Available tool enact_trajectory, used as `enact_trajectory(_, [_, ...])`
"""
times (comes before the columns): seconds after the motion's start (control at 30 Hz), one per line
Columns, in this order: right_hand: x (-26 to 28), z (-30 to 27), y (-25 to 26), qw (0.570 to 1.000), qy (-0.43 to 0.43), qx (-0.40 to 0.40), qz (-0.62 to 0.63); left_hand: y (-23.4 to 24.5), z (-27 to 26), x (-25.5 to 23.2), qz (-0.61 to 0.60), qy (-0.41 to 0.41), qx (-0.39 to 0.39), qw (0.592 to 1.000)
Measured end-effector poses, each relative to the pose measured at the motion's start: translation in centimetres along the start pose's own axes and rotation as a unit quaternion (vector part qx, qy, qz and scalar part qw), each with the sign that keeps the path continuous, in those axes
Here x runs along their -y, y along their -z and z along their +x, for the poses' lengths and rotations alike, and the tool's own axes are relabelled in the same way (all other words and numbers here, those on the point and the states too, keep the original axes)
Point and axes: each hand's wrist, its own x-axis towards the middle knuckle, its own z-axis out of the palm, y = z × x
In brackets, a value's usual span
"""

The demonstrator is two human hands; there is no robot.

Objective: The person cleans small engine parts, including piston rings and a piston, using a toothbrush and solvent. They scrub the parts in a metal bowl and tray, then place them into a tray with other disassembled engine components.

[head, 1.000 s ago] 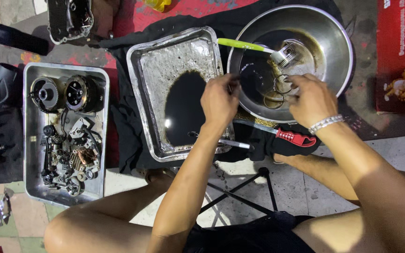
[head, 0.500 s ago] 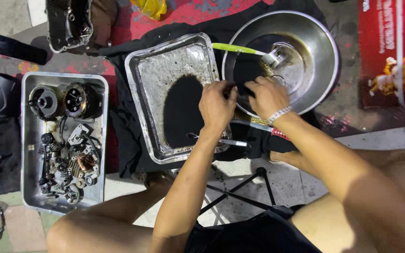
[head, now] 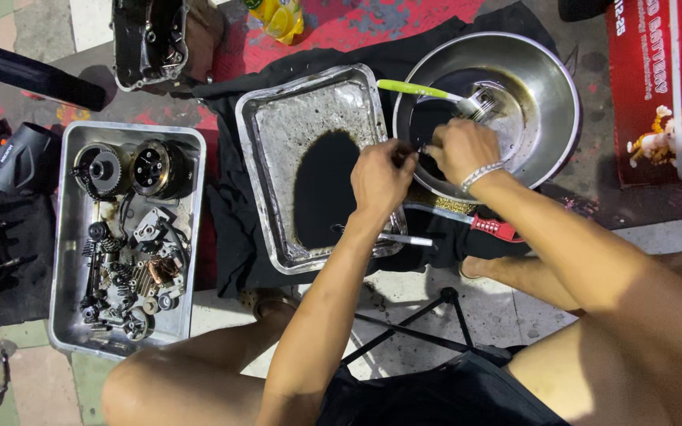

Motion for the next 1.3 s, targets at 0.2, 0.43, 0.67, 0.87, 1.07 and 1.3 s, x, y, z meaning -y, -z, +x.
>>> enact_trajectory(0.2, [1.1,-1.6,4.3,0.977,-0.107,-0.047,0.18,0.0,1.2,-0.9,-0.118,0.005,-0.044,0.992])
enact_trajectory(0.43, [0.5,-4.8,4.0,0.995,0.044,-0.08,0.03,0.4,-0.3,0.9,0.06,-0.194,-0.123,0.971])
enact_trajectory(0.67, [-0.3,-10.5,4.0,0.967,-0.056,-0.035,0.246,2.8,-6.0,-0.2,-0.08,-0.026,0.105,0.991])
enact_trajectory(0.87, [-4.9,-19.6,-2.1,0.859,-0.232,0.228,0.396,-10.2,-17.3,9.4,-0.029,0.067,0.552,0.831])
enact_trajectory(1.07, [-8.5,-22.7,-10.0,0.717,-0.353,0.257,0.543,-22.7,-18.1,15.6,0.02,0.067,0.192,0.979])
enact_trajectory(1.3, [-6.9,-25.2,-8.6,0.606,-0.402,0.252,0.639,-16.0,-22.7,13.3,-0.495,0.263,0.229,0.796])
